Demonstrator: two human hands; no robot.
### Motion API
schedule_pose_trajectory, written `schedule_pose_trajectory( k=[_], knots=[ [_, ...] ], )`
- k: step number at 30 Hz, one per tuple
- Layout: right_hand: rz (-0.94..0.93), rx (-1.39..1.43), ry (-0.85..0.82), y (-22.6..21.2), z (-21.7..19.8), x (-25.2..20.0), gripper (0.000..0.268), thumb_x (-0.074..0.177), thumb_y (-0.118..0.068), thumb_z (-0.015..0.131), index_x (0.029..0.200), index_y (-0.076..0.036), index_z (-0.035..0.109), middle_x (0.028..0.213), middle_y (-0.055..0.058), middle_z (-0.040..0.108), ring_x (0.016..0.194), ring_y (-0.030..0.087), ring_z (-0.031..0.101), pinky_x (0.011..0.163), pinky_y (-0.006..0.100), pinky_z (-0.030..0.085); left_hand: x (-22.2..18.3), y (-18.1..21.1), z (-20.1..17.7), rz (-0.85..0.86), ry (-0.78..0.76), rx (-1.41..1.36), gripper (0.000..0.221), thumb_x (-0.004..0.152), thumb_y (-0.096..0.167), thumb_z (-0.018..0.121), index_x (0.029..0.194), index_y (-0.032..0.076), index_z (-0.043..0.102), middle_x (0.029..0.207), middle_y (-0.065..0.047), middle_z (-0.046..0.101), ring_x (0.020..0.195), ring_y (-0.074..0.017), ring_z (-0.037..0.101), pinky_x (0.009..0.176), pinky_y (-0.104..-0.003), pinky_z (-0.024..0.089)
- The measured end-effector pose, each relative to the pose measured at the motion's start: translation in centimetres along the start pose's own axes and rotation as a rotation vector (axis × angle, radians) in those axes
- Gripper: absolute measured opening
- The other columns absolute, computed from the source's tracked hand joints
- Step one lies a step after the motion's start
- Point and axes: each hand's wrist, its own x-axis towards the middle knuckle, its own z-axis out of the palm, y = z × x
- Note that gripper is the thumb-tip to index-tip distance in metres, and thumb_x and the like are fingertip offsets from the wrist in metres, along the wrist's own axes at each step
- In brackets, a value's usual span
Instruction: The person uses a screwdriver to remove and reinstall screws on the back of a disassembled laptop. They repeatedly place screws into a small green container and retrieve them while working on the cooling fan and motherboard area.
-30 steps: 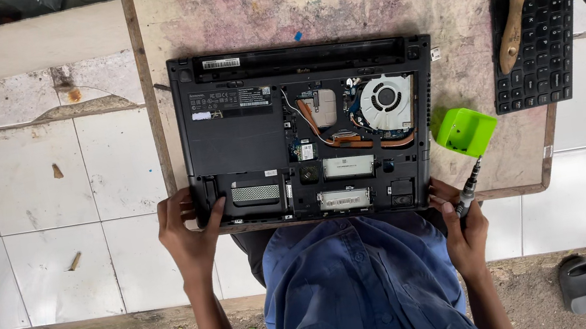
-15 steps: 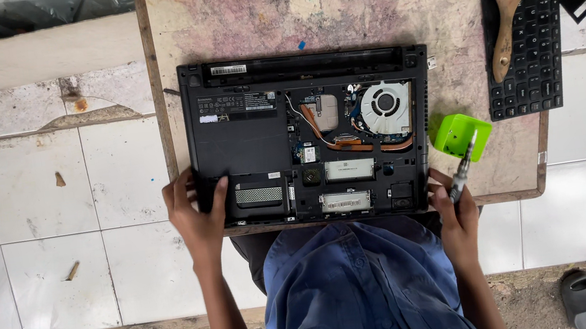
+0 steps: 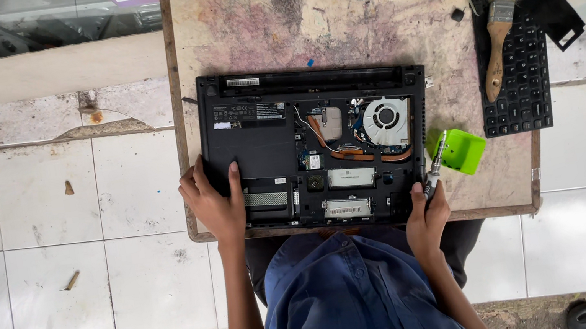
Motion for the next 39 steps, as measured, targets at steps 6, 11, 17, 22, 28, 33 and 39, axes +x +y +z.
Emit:
schedule_pose_trajectory(
  k=[6, 11, 17, 22, 28, 33, 39],
  knots=[
    [-0.076, 0.050, 0.145, 2.2, 0.5, -0.5, 0.023, 0.099, -0.016, 0.039, 0.092, 0.000, 0.054, 0.062, 0.010, 0.052, 0.050, 0.015, 0.046, 0.055, 0.028, 0.040, 0.1, 0.7, -0.2, -0.009, 0.041, 0.016, 0.044, 0.084, 0.033, 0.062, 0.110, -0.002, 0.053, 0.094, -0.012, 0.044, 0.081, -0.0241, 0.044, 0.068, -0.037, 0.039],
    [-0.093, 0.010, 0.165, 1.7, 0.5, -0.3, 0.022, 0.098, -0.016, 0.040, 0.096, 0.000, 0.054, 0.065, 0.010, 0.056, 0.048, 0.016, 0.047, 0.051, 0.028, 0.039, -0.1, 0.6, 0.1, 0.004, 0.052, 0.029, 0.043, 0.085, 0.033, 0.062, 0.109, -0.001, 0.054, 0.095, -0.012, 0.044, 0.081, -0.0236, 0.045, 0.068, -0.036, 0.040],
    [-0.006, 0.067, -0.021, -0.7, -2.0, 0.3, 0.023, 0.095, -0.017, 0.046, 0.091, 0.002, 0.057, 0.065, 0.016, 0.058, 0.055, 0.027, 0.056, 0.053, 0.036, 0.044, 0.0, 1.0, -0.3, 0.032, 0.050, 0.029, 0.041, 0.086, 0.030, 0.061, 0.108, -0.003, 0.053, 0.094, -0.013, 0.044, 0.081, -0.0259, 0.045, 0.068, -0.037, 0.041],
    [0.023, -0.187, -0.094, -0.8, -9.6, 1.4, 0.018, 0.089, -0.022, 0.052, 0.098, -0.009, 0.060, 0.079, 0.003, 0.060, 0.059, 0.013, 0.055, 0.057, 0.028, 0.043, 0.1, 1.4, -0.1, 0.032, 0.011, 0.052, 0.046, 0.086, 0.030, 0.058, 0.115, -0.005, 0.052, 0.100, -0.019, 0.048, 0.094, -0.0345, 0.048, 0.076, -0.045, 0.043],
    [0.171, -0.743, -0.366, -3.9, -15.8, 4.4, 0.028, 0.090, -0.029, 0.045, 0.117, -0.022, 0.050, 0.058, 0.001, 0.060, 0.048, 0.025, 0.059, 0.046, 0.038, 0.039, 0.2, 1.5, 0.4, 0.037, 0.002, 0.121, 0.044, 0.088, 0.029, 0.056, 0.110, -0.009, 0.053, 0.096, -0.020, 0.047, 0.089, -0.0360, 0.048, 0.068, -0.046, 0.042],
    [-0.219, -0.744, -0.204, -2.6, -15.2, 5.3, 0.014, 0.083, -0.025, 0.062, 0.096, -0.025, 0.068, 0.060, -0.002, 0.062, 0.042, 0.011, 0.048, 0.037, 0.032, 0.034, 0.1, 1.9, 0.4, 0.025, -0.003, 0.107, 0.042, 0.090, 0.029, 0.054, 0.110, -0.008, 0.053, 0.098, -0.019, 0.046, 0.091, -0.0367, 0.047, 0.066, -0.047, 0.042],
    [-0.263, -0.812, -0.273, -4.9, -14.7, 7.5, 0.014, 0.084, -0.026, 0.060, 0.095, -0.027, 0.068, 0.078, -0.003, 0.068, 0.054, 0.018, 0.060, 0.039, 0.034, 0.040, 0.2, 2.0, 0.4, 0.029, -0.006, 0.116, 0.041, 0.089, 0.027, 0.054, 0.110, -0.008, 0.052, 0.099, -0.019, 0.046, 0.091, -0.0372, 0.047, 0.067, -0.048, 0.042]
  ],
)
